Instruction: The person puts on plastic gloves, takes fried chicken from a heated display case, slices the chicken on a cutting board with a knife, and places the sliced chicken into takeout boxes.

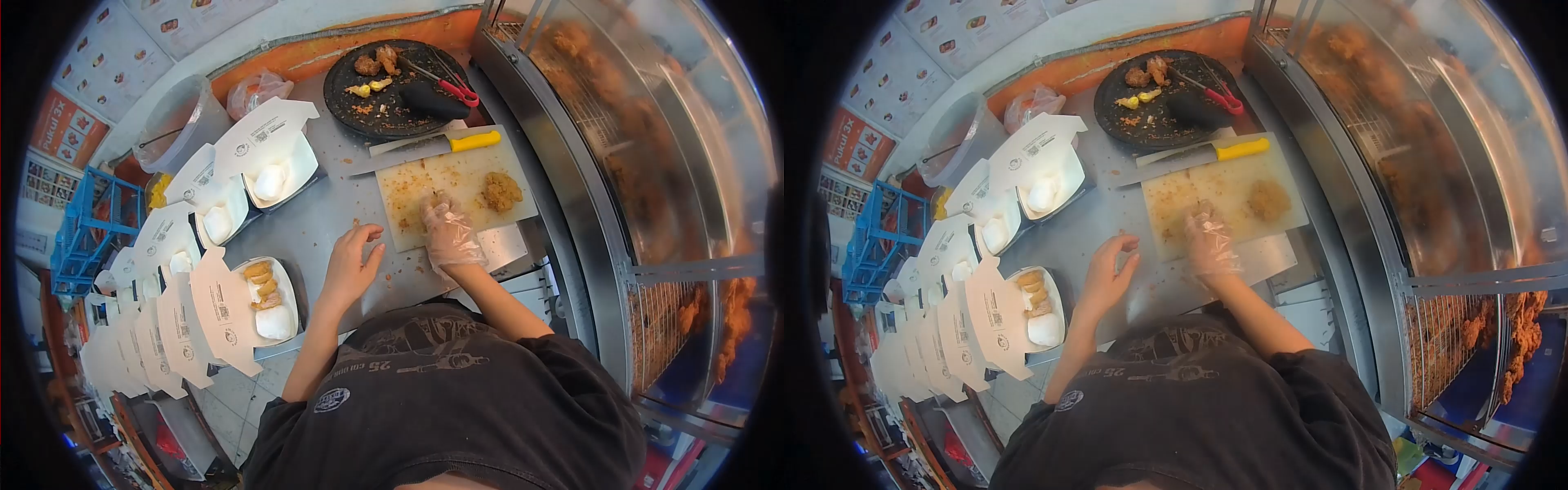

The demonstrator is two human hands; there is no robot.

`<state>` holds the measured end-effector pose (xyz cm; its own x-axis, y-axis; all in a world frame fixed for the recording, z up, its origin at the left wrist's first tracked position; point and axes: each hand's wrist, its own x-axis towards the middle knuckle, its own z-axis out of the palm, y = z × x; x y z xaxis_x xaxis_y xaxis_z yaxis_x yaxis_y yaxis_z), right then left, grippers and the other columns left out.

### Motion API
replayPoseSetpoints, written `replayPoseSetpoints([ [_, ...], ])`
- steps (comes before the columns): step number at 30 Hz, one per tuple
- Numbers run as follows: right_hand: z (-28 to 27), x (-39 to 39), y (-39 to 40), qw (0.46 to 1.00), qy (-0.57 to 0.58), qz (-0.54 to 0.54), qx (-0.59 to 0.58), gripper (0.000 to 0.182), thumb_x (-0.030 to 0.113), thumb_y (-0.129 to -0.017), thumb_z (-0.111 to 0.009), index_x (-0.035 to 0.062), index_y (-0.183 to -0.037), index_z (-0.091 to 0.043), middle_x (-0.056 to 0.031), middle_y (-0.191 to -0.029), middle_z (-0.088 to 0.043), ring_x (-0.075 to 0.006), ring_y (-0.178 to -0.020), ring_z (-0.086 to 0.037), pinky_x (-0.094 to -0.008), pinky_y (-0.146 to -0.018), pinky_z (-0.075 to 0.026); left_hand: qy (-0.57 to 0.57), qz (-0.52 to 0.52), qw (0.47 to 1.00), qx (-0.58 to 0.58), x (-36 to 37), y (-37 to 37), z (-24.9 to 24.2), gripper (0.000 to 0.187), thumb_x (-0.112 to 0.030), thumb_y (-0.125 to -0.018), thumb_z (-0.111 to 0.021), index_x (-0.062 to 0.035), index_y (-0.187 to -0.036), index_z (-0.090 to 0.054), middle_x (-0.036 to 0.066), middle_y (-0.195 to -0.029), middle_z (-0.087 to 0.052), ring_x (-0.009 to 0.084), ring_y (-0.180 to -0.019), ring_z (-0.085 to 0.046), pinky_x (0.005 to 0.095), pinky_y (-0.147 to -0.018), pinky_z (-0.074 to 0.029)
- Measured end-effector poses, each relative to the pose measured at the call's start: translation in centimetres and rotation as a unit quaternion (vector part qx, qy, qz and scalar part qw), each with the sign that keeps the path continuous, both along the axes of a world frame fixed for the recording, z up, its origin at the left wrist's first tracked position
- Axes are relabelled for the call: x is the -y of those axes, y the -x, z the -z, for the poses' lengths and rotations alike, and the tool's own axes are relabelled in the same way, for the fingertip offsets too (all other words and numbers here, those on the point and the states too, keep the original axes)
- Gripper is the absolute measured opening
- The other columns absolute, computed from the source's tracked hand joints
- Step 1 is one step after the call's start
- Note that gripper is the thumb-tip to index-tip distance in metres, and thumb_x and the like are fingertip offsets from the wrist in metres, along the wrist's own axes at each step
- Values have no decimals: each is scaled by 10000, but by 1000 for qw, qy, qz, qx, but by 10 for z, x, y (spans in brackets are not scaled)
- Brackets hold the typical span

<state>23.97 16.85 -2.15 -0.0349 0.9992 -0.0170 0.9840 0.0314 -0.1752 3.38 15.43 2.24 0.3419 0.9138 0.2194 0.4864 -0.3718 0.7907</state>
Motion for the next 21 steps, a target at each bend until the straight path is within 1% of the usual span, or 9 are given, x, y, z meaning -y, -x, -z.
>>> replayPoseSetpoints([
  [1, 4, 0, -5, 1000, 1, 0, 0, 487, 183, -868, -528, -13, -1309, -471, -271, -1342, -465, -405, -1267, -441, -456, -1011, -412, 10, 1, 1000, -1, 0, -1, 0, 238, -91, -848, -624, -1, -1065, -589, 171, -993, -654, 324, -952, -629, 400, -864, -457],
  [4, 31, -9, -12, 984, -124, -90, 88, 448, 169, -867, -482, 30, -1292, -509, -246, -1366, -453, -395, -1263, -445, -463, -1019, -402, 19, -3, 1000, -3, 1, -3, 0, 243, -90, -849, -623, 0, -1072, -589, 170, -995, -654, 327, -955, -626, 396, -862, -458],
  [7, 43, -16, -11, 971, -200, -127, 24, 475, 129, -836, -532, 19, -1297, -504, -251, -1363, -457, -402, -1270, -434, -454, -1029, -390, 25, -6, 1000, -13, 2, -3, 2, 253, -83, -850, -622, 2, -1086, -585, 165, -1008, -650, 312, -964, -618, 386, -872, -458],
  [9, 35, -18, -14, 983, -107, -93, -117, 488, 97, -826, -580, -4, -1297, -501, -245, -1368, -464, -412, -1277, -426, -440, -1042, -377, 29, -8, 999, -19, 0, -3, 5, 260, -76, -852, -621, 5, -1096, -581, 161, -1021, -646, 297, -971, -613, 376, -882, -459],
  [10, 28, -17, -10, 983, -107, -94, -118, 488, 97, -826, -580, -4, -1297, -501, -245, -1368, -464, -412, -1277, -426, -440, -1042, -377, 33, -10, 999, -20, 1, -3, 6, 262, -76, -852, -622, 6, -1098, -580, 161, -1021, -645, 297, -972, -612, 376, -883, -458],
  [12, 17, -16, 3, 968, -101, 37, -228, 495, 92, -824, -627, -12, -1293, -509, -233, -1378, -463, -414, -1280, -424, -422, -1037, -384, 37, -15, 999, -22, 1, -4, 7, 264, -77, -852, -623, 7, -1099, -579, 161, -1020, -645, 297, -974, -611, 377, -884, -458],
  [16, 48, -25, 3, 956, -198, -26, -217, 510, 197, -856, -632, -3, -1307, -504, -217, -1393, -457, -402, -1272, -440, -447, -1054, -356, 32, -23, 999, -23, 0, -7, 6, 257, -88, -852, -621, -2, -1091, -585, 164, -1008, -647, 312, -963, -615, 390, -867, -457],
  [18, 41, -20, 4, 988, -97, -92, -82, 576, 301, -874, -606, -3, -1344, -471, -216, -1418, -435, -389, -1316, -401, -471, -1100, -286, 26, -24, 999, -23, 1, -6, 6, 248, -97, -852, -621, -10, -1082, -589, 167, -998, -649, 326, -954, -617, 401, -849, -456],
  [21, 37, -16, -8, 984, -84, -142, -71, 632, 370, -898, -557, -13, -1381, -420, -220, -1451, -393, -379, -1358, -349, -487, -1132, -219, 26, -24, 999, -18, -1, -6, 6, 249, -91, -850, -620, -9, -1083, -588, 171, -995, -648, 326, -951, -617, 403, -844, -461],
])
